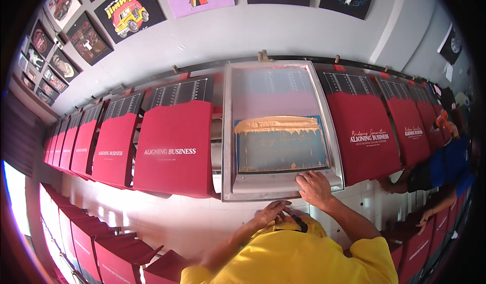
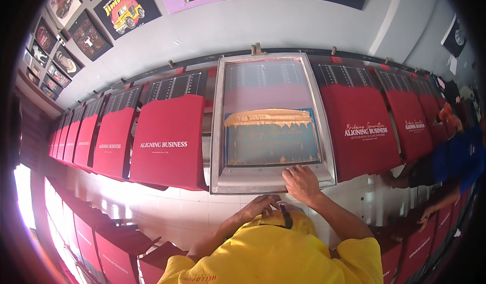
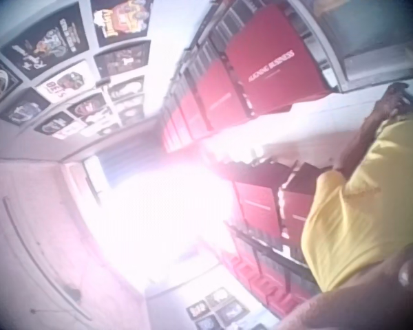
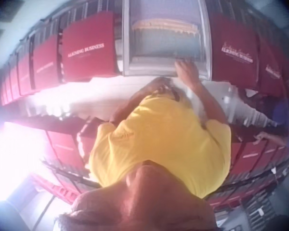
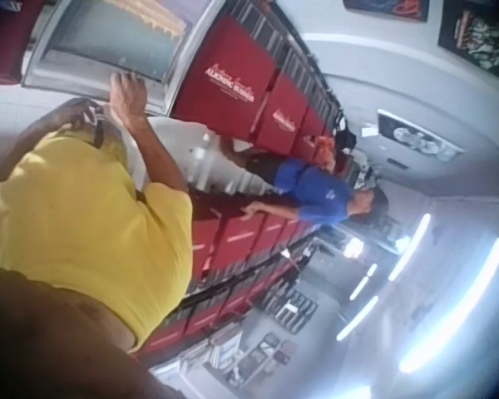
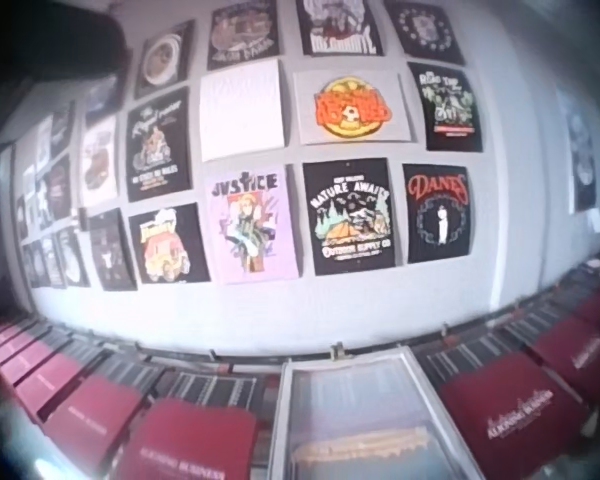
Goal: The person performs screen printing on red t-shirts by spreading ink across a mesh screen with a squeegee and lifting the frame to check the result.
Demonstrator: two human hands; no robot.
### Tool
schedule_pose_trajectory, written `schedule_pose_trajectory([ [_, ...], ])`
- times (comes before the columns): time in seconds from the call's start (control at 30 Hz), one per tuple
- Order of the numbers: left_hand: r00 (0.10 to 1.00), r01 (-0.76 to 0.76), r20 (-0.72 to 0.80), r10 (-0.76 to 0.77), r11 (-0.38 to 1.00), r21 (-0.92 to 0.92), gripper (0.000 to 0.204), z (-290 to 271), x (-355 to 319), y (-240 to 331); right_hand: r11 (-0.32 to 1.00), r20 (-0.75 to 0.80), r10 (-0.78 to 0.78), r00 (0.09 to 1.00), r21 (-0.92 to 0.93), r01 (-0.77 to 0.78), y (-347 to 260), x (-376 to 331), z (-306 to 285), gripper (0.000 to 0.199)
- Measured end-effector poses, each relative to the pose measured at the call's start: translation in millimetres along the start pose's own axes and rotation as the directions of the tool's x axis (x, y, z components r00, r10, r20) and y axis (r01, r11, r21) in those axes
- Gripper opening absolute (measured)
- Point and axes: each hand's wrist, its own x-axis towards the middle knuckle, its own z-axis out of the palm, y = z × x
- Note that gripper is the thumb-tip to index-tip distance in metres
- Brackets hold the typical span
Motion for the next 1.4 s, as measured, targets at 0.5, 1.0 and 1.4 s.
schedule_pose_trajectory([
  [0.5,0.978,0.008,-0.186,-0.092,0.913,-0.409,0.031,13,7,-9,0.987,-0.102,-0.01,0.995,-0.162,-0.007,95,111,46,0.048],
  [1.0,0.984,0.035,-0.146,-0.101,0.917,-0.398,0.033,5,3,-7,0.919,0.408,0.02,0.913,0.352,-0.177,118,145,-13,0.03],
  [1.4,0.642,-0.042,-0.131,0.756,0.205,0.978,0.036,3,-62,90,0.999,0.072,0.034,0.997,0.026,-0.036,17,15,-2,0.035],
])
